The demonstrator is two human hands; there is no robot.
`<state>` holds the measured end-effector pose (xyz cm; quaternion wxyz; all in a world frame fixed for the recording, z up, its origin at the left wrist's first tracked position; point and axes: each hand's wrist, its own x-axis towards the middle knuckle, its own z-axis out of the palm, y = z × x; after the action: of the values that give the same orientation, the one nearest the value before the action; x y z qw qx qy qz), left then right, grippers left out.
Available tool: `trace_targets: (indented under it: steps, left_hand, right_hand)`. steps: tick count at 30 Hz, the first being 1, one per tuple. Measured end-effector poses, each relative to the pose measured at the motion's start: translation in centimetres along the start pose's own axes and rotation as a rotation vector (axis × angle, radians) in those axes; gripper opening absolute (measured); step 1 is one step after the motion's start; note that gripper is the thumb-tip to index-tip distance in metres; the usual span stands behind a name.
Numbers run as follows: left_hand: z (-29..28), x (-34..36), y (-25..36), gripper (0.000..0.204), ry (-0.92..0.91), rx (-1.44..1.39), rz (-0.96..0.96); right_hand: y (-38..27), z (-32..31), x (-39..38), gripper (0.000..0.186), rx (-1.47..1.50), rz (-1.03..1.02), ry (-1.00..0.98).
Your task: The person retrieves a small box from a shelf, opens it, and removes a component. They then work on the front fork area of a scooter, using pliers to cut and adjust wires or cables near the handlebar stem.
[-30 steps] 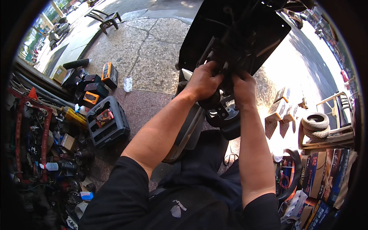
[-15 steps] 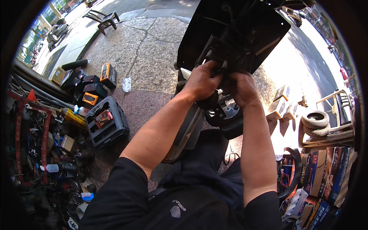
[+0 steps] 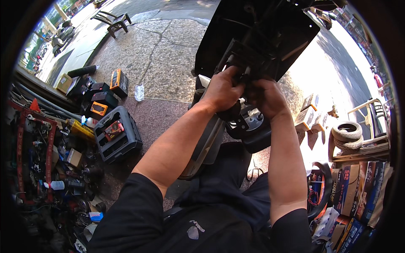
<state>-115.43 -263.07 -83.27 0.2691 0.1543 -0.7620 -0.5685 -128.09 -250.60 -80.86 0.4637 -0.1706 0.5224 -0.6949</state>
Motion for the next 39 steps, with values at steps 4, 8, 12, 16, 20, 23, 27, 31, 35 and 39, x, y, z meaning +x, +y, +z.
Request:
trace_targets:
  steps: [4,8,12,16,20,23,27,31,35,39]
  left_hand:
    - [-0.1,0.1,0.1,0.035,-0.006,0.012,-0.009]
    - [-0.2,0.1,0.1,0.036,0.001,0.047,-0.019]
    - [-0.1,0.3,0.0,0.036,0.005,0.035,-0.033]
    - [-0.1,0.4,0.1,0.034,0.018,-0.049,-0.054]
    - [-0.2,0.3,0.4,0.032,0.026,-0.067,-0.067]
    - [-0.2,0.1,0.7,0.030,0.034,-0.051,-0.074]
    - [-0.1,0.2,0.5,0.025,0.046,-0.054,-0.065]
    - [0.2,0.5,0.1,0.021,0.021,-0.264,-0.045]
    - [0.2,0.4,0.1,0.019,0.012,-0.324,-0.071]
    - [0.4,0.0,0.7,0.021,0.063,-0.180,-0.017]
  right_hand:
    - [0.2,-0.2,0.4,0.018,0.019,0.016,-0.024]
    - [0.5,-0.3,0.2,0.021,0.026,-0.010,-0.013]
    - [1.2,0.2,-0.5,0.022,0.055,-0.073,0.011]
    - [1.8,0.7,-0.7,0.023,0.047,-0.143,0.010]
    - [2.2,0.9,-0.5,0.022,-0.013,-0.206,0.051]
    - [2.4,0.6,-0.3,0.019,-0.112,-0.246,0.089]
    - [3.0,0.3,0.1,0.013,-0.100,-0.337,0.103]
    - [3.6,0.0,0.4,0.010,-0.021,-0.346,0.088]
    - [3.6,0.0,0.6,0.011,-0.075,-0.332,0.119]
    - [3.6,0.5,0.5,0.014,-0.090,-0.370,0.181]
